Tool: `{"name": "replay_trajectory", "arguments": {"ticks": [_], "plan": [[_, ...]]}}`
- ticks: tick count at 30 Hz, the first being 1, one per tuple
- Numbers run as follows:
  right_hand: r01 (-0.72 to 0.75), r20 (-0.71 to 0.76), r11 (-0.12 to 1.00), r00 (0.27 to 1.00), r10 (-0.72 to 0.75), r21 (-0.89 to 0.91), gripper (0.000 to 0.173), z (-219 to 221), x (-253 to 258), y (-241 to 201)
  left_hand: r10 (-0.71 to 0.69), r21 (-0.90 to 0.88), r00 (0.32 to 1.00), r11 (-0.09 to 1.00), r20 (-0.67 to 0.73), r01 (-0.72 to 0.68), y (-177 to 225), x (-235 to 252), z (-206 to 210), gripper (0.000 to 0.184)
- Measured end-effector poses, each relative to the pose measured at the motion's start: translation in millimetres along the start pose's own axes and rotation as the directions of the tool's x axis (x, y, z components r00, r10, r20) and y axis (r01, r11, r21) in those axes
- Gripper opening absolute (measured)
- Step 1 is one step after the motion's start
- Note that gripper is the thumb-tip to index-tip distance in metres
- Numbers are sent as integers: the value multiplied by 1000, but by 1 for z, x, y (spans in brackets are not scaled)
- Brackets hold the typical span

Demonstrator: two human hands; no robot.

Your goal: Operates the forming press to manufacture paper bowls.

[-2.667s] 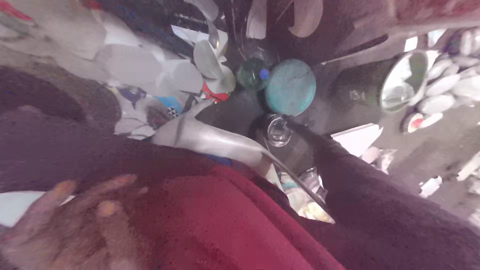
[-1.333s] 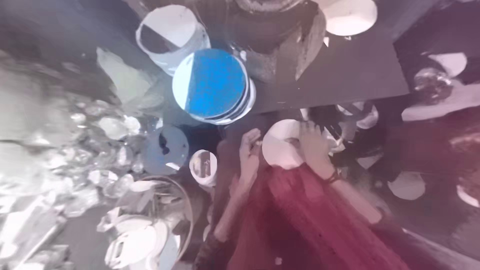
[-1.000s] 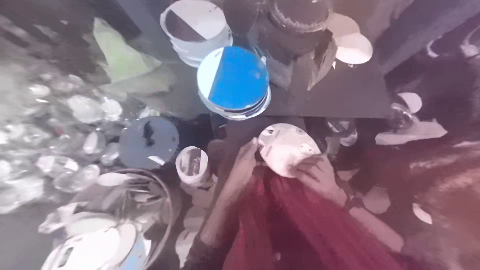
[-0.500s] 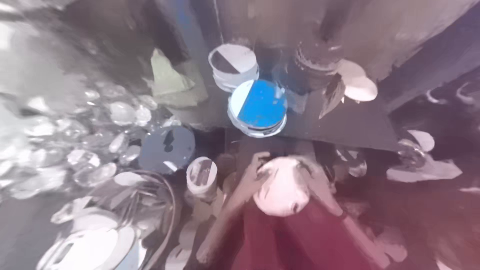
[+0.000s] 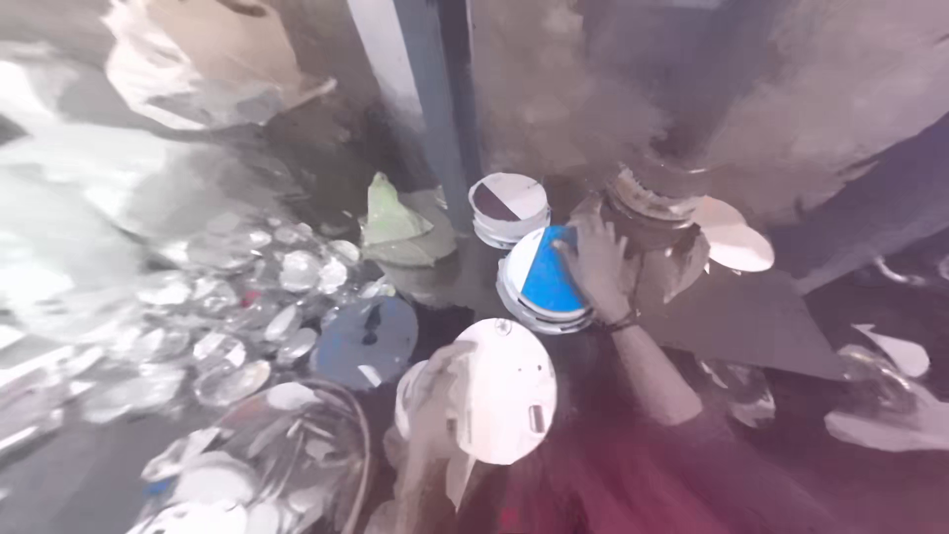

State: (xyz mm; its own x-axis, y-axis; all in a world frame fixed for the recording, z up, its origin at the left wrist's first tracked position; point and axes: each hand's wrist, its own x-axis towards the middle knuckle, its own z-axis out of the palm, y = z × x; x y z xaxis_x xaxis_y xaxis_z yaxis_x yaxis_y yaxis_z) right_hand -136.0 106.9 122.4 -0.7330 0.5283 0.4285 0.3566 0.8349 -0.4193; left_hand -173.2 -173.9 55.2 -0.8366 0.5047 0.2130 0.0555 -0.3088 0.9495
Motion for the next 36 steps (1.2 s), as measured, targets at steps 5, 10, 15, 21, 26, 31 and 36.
{"name": "replay_trajectory", "arguments": {"ticks": [5, 10, 15, 21, 26, 31, 36], "plan": [[12, -125, 737, 987, 98, 675, 17, -33, -10, 11, -6, 19, 1000, 1000, -20, 7, 11, 7, -1, 50], [104, 50, 854, 987, -151, 510, 14, -23, -36, -27, -109, 33, 980, 993, -163, 116, 20, 22, 39, 23], [-70, 114, 996, 991, 76, -51, 62, -6, -7, -3, -26, 169, 947, 982, -320, 84, 14, 19, 26, 17], [-15, -167, 982, 985, 47, 189, 21, -4, -4, 10, 93, 161, 949, 986, -300, -46, 10, 16, -3, 22], [-79, -72, 997, 994, 81, 18, 63, -19, -10, -1, 87, 160, 934, 987, -347, -32, 5, 19, 7, 9], [-299, 72, 942, 947, 313, -153, 70, -1, -21, -2, 120, 240, 934, 970, -335, -39, -2, 23, 10, 9], [-112, -232, 974, 960, 158, 199, 27, -1, -27, 13, 59, 181, 978, 983, -202, -22, -2, 18, 3, 35]]}}
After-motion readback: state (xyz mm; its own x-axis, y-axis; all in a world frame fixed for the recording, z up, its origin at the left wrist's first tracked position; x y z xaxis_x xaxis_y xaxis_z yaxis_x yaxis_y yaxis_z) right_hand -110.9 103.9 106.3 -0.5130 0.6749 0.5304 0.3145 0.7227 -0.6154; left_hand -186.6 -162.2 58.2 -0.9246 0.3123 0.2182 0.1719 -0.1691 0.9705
